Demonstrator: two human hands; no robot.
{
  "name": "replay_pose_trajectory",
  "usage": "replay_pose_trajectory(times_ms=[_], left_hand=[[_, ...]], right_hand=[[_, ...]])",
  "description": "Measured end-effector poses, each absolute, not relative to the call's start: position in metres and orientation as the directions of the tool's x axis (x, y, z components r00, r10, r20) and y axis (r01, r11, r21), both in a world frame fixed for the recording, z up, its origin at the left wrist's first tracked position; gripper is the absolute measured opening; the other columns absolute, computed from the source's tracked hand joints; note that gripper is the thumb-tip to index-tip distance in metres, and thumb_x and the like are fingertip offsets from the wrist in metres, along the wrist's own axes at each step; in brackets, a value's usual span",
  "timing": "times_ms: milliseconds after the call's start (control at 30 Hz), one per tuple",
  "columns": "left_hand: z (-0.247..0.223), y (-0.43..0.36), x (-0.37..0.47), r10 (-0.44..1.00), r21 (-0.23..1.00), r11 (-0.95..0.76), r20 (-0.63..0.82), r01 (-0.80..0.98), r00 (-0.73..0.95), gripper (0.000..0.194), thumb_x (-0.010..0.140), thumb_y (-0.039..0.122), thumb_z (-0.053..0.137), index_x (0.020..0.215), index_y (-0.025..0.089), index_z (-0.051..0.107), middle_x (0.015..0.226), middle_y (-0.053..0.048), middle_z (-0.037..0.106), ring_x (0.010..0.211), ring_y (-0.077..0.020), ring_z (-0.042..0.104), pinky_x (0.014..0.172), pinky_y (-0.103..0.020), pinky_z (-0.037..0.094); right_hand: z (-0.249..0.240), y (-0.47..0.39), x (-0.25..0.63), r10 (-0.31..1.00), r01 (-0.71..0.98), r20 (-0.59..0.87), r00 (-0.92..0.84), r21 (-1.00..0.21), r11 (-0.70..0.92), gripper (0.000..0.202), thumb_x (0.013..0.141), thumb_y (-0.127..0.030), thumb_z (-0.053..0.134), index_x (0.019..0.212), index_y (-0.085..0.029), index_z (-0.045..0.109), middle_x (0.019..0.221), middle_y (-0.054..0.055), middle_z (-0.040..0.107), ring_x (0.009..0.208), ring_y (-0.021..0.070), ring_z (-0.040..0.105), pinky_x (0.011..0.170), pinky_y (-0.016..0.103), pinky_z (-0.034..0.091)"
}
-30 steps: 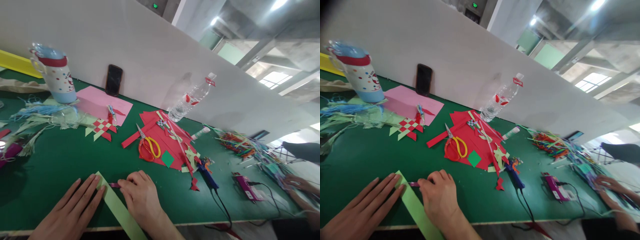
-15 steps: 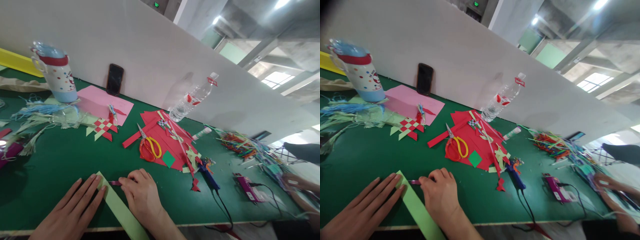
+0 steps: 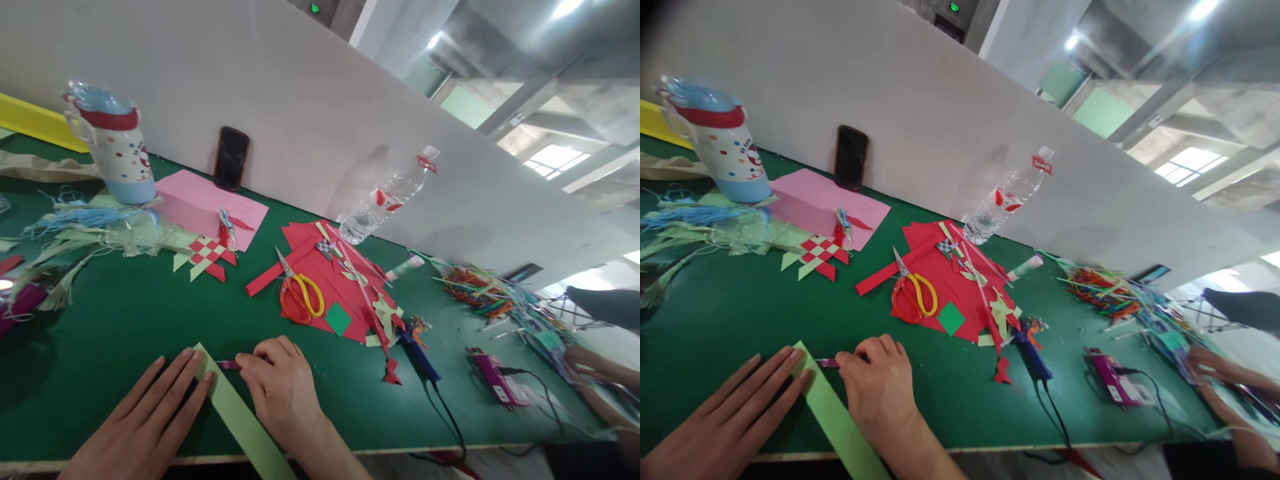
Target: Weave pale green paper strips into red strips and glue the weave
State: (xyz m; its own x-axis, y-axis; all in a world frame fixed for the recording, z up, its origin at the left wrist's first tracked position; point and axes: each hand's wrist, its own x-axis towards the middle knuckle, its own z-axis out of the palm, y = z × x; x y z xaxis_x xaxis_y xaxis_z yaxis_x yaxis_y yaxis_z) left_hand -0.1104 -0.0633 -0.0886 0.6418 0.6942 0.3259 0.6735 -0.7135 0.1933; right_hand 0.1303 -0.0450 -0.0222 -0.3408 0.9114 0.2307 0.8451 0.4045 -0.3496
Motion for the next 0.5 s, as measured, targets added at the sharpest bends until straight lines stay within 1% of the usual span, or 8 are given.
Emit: replay_pose_trajectory(times_ms=[167,333,500], left_hand=[[-0.0867,-0.0642,-0.1090,0.694,0.201,-0.712,0.349,0.673,0.630,0.108,0.070,0.083,0.054,0.157,0.029,0.018,0.155,-0.010,0.046,0.144,-0.0314,0.036,0.122,-0.042,0.006],[-0.0867,-0.0651,-0.1108,0.700,0.196,-0.709,0.313,0.677,0.642,0.106,0.071,0.084,0.052,0.156,0.030,0.020,0.157,-0.009,0.043,0.143,-0.0317,0.038,0.123,-0.041,0.005],[-0.0880,-0.0639,-0.1101,0.693,0.212,-0.714,0.350,0.667,0.630,0.106,0.070,0.083,0.055,0.156,0.029,0.022,0.156,-0.009,0.044,0.143,-0.0322,0.038,0.123,-0.041,0.006]], right_hand=[[-0.0221,-0.0444,0.1303,0.905,0.841,0.246,-0.346,-0.348,0.416,0.018,0.095,-0.023,0.059,0.106,-0.028,0.071,0.088,0.002,0.066,0.080,0.0186,0.057,0.070,0.031,0.044],[-0.0210,-0.0449,0.1304,0.908,0.841,0.251,-0.336,-0.353,0.409,0.019,0.096,-0.023,0.056,0.106,-0.028,0.072,0.087,0.002,0.066,0.080,0.0184,0.057,0.071,0.031,0.045],[-0.0229,-0.0444,0.1267,0.895,0.839,0.272,-0.354,-0.329,0.432,0.019,0.096,-0.024,0.056,0.106,-0.029,0.072,0.087,0.002,0.066,0.079,0.0184,0.056,0.069,0.032,0.044]])
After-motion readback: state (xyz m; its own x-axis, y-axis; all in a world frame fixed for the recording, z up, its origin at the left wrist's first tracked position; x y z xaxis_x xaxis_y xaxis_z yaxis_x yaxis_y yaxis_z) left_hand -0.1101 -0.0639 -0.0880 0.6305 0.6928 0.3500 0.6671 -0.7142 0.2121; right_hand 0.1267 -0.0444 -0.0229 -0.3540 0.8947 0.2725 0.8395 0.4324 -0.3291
